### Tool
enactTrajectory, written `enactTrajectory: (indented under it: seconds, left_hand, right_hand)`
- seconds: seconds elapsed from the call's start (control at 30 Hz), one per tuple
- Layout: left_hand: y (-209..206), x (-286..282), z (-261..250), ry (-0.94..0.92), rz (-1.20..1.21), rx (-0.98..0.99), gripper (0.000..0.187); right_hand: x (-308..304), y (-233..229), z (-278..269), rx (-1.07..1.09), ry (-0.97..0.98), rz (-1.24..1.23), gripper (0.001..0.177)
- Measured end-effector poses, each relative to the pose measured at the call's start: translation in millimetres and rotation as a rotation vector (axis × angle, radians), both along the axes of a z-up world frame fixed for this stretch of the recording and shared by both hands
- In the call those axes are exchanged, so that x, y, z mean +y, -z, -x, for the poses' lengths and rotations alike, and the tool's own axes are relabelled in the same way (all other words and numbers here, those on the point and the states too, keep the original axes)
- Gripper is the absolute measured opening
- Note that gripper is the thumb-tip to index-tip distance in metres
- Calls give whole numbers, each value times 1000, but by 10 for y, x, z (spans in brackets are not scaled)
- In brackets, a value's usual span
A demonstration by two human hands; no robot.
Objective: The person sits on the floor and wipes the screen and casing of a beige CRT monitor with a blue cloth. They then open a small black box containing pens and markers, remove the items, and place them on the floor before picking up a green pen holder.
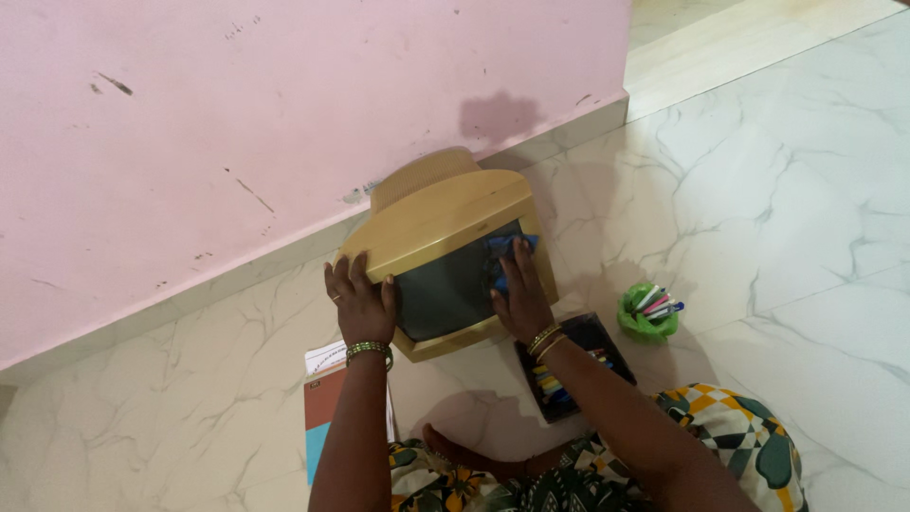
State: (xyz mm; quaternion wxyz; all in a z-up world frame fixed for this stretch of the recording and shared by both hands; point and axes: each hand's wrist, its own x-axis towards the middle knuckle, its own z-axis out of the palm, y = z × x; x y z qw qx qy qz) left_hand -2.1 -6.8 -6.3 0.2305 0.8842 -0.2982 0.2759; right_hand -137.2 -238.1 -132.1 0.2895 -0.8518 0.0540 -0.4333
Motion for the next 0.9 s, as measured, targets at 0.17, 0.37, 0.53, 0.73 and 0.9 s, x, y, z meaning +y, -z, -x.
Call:
enactTrajectory:
  seconds: [0.17, 0.37, 0.53, 0.73, 0.9]
  left_hand:
    - [11, 10, -16, -10, -6, -1, 61]
    - [11, 11, -31, -24, -30, -40, 60]
    - [5, 16, -21, 10, 13, 13, 60]
    - [10, 3, -20, 14, 25, -29, 60]
    - [32, 9, -32, 21, 31, -57, 60]
  right_hand:
    - [-65, -252, -121, 69, 26, 58, 64]
    - [-150, -405, -88, 261, 232, 191, 69]
    - [-70, -484, -78, 234, 269, 149, 60]
    - [-67, -495, -58, 196, 279, 109, 55]
    - [-84, -330, -88, 125, 170, 136, 66]
